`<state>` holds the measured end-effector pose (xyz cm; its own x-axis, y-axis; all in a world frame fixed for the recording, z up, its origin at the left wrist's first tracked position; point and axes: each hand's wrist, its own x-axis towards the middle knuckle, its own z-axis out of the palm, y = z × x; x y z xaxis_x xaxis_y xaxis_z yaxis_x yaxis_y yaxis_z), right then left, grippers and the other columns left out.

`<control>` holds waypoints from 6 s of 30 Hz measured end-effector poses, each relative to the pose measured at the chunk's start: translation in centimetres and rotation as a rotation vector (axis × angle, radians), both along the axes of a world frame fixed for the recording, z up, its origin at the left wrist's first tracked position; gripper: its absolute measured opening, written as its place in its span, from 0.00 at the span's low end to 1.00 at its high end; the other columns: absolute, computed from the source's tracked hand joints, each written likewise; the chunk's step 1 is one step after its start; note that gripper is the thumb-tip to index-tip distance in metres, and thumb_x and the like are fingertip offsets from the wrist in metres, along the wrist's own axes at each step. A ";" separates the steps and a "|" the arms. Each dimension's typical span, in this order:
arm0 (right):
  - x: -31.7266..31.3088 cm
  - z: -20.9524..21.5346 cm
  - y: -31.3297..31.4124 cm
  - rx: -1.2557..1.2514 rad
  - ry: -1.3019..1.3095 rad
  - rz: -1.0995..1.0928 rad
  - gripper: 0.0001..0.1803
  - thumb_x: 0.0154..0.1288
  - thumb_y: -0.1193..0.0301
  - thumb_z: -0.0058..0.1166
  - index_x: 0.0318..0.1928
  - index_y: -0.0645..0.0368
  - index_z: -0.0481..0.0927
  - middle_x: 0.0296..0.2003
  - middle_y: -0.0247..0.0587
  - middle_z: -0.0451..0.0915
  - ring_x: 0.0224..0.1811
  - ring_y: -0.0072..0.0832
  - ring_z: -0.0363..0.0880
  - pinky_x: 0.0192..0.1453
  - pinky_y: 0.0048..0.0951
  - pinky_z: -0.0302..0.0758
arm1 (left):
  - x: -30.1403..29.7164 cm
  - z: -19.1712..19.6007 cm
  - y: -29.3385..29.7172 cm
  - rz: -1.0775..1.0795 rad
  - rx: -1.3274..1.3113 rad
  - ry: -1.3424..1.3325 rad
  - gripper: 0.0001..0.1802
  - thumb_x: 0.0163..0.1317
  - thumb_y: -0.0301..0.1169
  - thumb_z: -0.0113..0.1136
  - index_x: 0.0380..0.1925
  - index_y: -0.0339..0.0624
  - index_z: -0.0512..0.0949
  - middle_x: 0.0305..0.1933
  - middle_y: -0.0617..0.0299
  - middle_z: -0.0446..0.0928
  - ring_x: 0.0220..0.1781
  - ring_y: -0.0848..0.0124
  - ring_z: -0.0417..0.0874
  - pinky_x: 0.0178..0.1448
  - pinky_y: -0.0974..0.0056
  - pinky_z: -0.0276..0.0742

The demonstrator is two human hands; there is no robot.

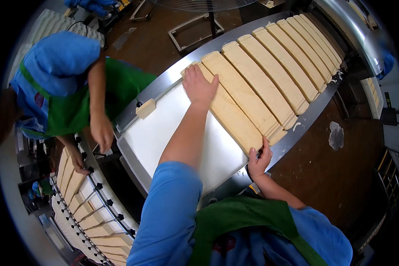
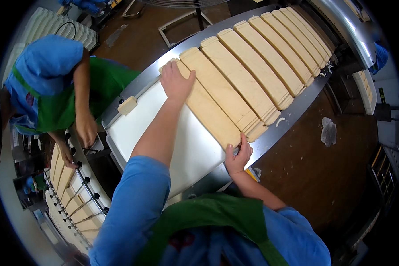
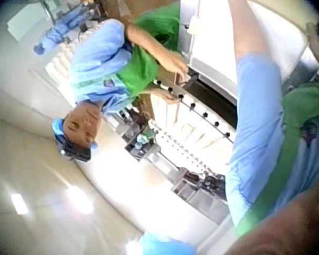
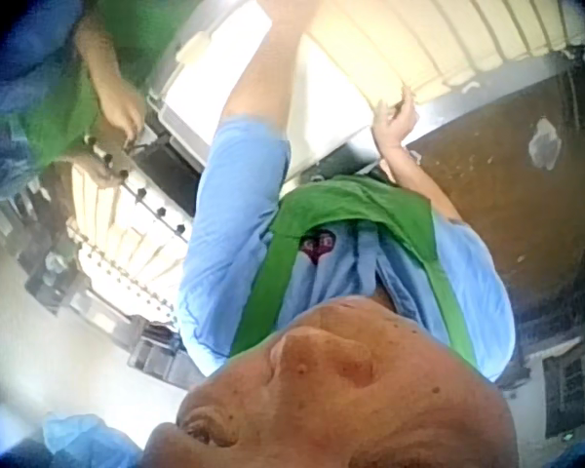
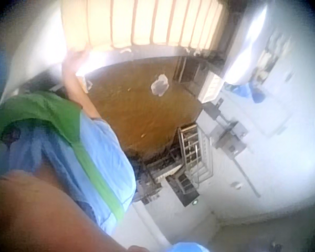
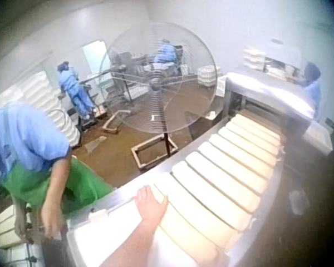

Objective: The person picks up long rectangular dough slabs from a moving conveyor belt by hand, aligns them on the belt, and occasionally places pieces into a nearby plastic bin.

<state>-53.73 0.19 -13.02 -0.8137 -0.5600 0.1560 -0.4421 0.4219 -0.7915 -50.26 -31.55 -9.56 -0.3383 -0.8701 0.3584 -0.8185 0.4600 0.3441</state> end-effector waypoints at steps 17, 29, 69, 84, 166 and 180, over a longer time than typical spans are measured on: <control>4.0 6.9 -1.1 0.372 -0.229 0.923 0.40 0.53 0.57 0.67 0.62 0.60 0.64 0.32 0.51 0.80 0.37 0.48 0.81 0.44 0.44 0.76 | 26.5 7.7 10.0 0.687 0.179 -0.294 0.40 0.42 0.57 0.66 0.48 0.38 0.76 0.48 0.48 0.75 0.54 0.52 0.75 0.58 0.46 0.66; 9.4 8.0 -2.9 0.213 0.000 1.285 0.46 0.40 0.72 0.74 0.61 0.60 0.63 0.52 0.53 0.70 0.56 0.48 0.71 0.61 0.40 0.71 | 40.0 8.9 30.4 0.845 0.239 0.595 0.35 0.44 0.43 0.78 0.47 0.35 0.72 0.40 0.49 0.79 0.49 0.51 0.79 0.53 0.54 0.75; 54.0 15.7 24.5 0.345 -0.594 1.823 0.28 0.65 0.80 0.48 0.65 0.57 0.60 0.53 0.41 0.67 0.56 0.25 0.67 0.61 0.28 0.66 | 89.6 10.6 63.0 1.290 0.121 -0.079 0.20 0.58 0.41 0.58 0.26 0.29 0.79 0.41 0.41 0.77 0.48 0.47 0.76 0.53 0.49 0.72; 55.4 14.8 24.3 0.350 -0.592 1.823 0.28 0.65 0.81 0.47 0.65 0.58 0.61 0.51 0.39 0.69 0.54 0.24 0.68 0.59 0.26 0.67 | 90.0 9.3 63.6 1.285 -0.112 -0.196 0.17 0.58 0.40 0.59 0.27 0.33 0.79 0.37 0.47 0.77 0.43 0.49 0.77 0.49 0.50 0.73; 26.5 8.1 14.3 0.315 -1.039 1.058 0.12 0.71 0.73 0.49 0.52 0.62 0.76 0.39 0.37 0.81 0.36 0.20 0.78 0.42 0.22 0.75 | 53.9 13.1 50.9 0.417 0.558 1.688 0.26 0.55 0.11 0.45 0.56 0.36 0.71 0.55 0.55 0.75 0.57 0.65 0.78 0.61 0.60 0.75; 4.2 2.3 8.0 -0.214 -0.712 0.250 0.21 0.69 0.73 0.49 0.61 0.60 0.63 0.34 0.33 0.74 0.28 0.18 0.72 0.34 0.21 0.71 | 42.0 -1.0 35.8 0.601 0.697 0.850 0.14 0.62 0.29 0.63 0.46 0.33 0.78 0.42 0.58 0.81 0.43 0.73 0.79 0.51 0.69 0.74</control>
<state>-49.54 8.20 -10.70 -0.6123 -0.7562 -0.2308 0.1403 0.1834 -0.9730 -8.24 4.24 -10.58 0.2894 -0.8986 -0.3298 -0.2351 -0.4007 0.8855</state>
